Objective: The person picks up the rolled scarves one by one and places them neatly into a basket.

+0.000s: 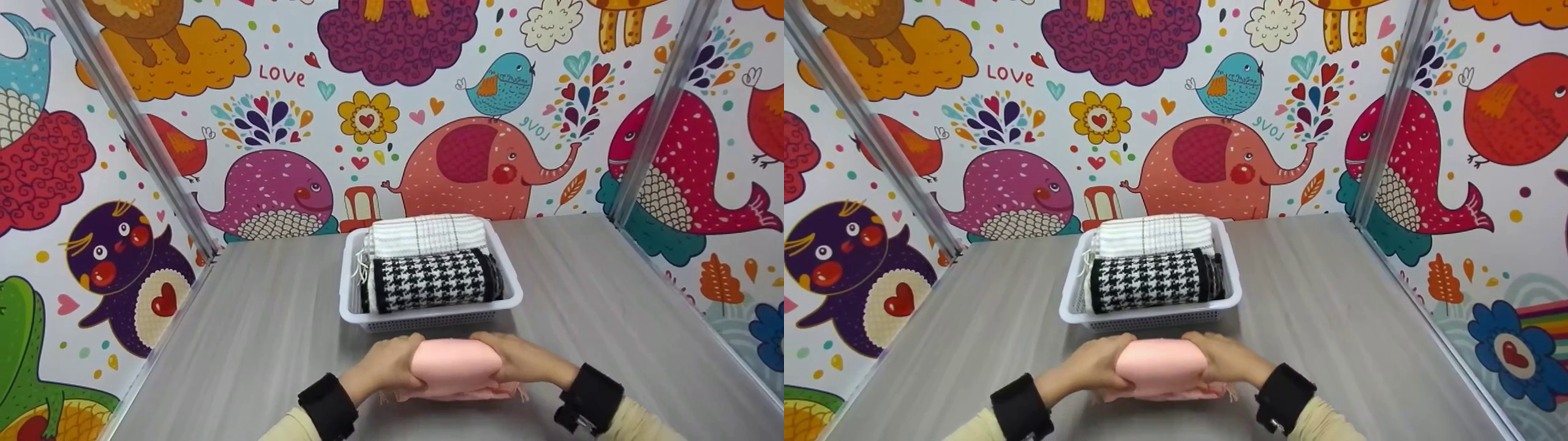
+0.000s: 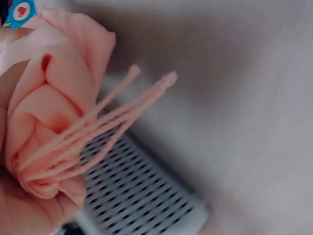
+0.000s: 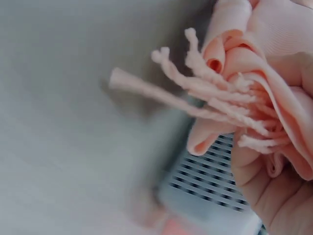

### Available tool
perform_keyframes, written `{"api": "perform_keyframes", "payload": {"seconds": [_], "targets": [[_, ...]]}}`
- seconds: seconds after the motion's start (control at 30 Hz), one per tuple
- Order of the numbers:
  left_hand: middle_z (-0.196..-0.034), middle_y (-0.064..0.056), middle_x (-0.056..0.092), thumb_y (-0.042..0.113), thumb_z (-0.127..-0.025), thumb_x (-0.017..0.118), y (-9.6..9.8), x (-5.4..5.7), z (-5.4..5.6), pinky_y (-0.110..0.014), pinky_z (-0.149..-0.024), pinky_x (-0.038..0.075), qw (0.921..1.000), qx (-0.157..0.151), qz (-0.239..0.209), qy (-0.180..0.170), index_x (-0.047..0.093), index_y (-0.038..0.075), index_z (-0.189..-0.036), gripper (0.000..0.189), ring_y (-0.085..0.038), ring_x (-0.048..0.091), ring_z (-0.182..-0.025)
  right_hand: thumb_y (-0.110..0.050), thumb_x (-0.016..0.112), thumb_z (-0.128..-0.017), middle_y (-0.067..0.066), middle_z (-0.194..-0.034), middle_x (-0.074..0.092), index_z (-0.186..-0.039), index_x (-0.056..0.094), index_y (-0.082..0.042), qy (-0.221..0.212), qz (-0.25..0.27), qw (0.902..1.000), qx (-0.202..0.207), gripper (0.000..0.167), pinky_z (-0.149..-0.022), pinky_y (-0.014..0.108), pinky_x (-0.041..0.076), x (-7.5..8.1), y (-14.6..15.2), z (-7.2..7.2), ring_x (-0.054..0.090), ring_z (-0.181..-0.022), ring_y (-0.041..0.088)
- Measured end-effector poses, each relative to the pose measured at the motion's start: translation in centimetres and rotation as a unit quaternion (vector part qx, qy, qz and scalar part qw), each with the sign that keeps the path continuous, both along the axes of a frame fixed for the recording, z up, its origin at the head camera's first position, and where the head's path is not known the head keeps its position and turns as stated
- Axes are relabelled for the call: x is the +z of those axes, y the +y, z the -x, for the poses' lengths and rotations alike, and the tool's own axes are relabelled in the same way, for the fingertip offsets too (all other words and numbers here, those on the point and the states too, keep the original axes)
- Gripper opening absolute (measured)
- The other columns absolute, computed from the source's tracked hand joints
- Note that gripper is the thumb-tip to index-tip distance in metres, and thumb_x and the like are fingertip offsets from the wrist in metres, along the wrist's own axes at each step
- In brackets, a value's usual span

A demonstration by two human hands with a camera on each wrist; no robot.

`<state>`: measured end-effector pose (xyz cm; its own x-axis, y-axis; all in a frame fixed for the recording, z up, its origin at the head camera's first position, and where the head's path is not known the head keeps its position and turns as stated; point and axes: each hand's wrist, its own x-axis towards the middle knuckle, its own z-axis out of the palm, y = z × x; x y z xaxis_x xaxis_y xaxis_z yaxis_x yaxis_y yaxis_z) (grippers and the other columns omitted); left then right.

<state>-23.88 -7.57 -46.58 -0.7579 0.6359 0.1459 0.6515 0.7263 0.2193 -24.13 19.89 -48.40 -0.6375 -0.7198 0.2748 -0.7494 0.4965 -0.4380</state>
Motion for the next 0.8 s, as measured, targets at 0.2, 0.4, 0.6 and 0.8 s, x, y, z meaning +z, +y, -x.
{"api": "perform_keyframes", "payload": {"seconds": [0.2, 0.4, 0.6, 0.8], "targets": [[-0.088, -0.002, 0.064, 0.040, -0.062, 0.076, -0.6, 4.3, 0.1, -0.025, -0.060, 0.047, 0.9981, -0.018, -0.011, 0.058, 0.054, 0.012, -0.104, 0.056, -0.014, 0.060, -0.074, -0.005, 0.071, -0.063, 0.005, -0.107, 0.063, -0.120, 0.053, -0.009, 0.029, 0.005, 0.9996, -0.006, 0.060, -0.079, 0.041, 0.050, 4.6, -0.4, 0.7, 0.060, -0.094, 0.022], [-0.100, -0.003, 0.064, 0.036, -0.061, 0.078, -1.0, 8.3, 0.9, -0.034, -0.071, 0.050, 0.9934, 0.005, -0.082, 0.080, 0.054, 0.013, -0.114, 0.062, -0.018, 0.061, -0.087, -0.005, 0.072, -0.064, 0.004, -0.107, 0.063, -0.119, 0.055, -0.012, 0.015, 0.002, 0.9992, -0.038, 0.059, -0.077, 0.043, 0.049, 9.1, -0.9, 2.2, 0.058, -0.095, 0.021], [-0.106, -0.010, 0.062, 0.034, -0.063, 0.079, -0.9, 10.8, 2.9, -0.041, -0.076, 0.047, 0.9719, 0.053, -0.154, 0.170, 0.051, 0.007, -0.121, 0.070, -0.024, 0.058, -0.095, -0.003, 0.073, -0.067, 0.009, -0.117, 0.059, -0.126, 0.054, -0.010, 0.004, 0.043, 0.9939, -0.102, 0.062, -0.084, 0.050, 0.046, 12.8, -1.4, 5.0, 0.054, -0.101, 0.025], [-0.107, -0.012, 0.060, 0.029, -0.061, 0.081, -0.4, 12.3, 6.9, -0.044, -0.080, 0.045, 0.9612, 0.106, -0.184, 0.176, 0.053, 0.009, -0.119, 0.068, -0.028, 0.057, -0.095, 0.003, 0.067, -0.062, 0.016, -0.116, 0.059, -0.125, 0.054, -0.008, 0.023, 0.068, 0.9849, -0.158, 0.065, -0.085, 0.053, 0.043, 13.8, -2.2, 8.9, 0.054, -0.102, 0.032]]}}
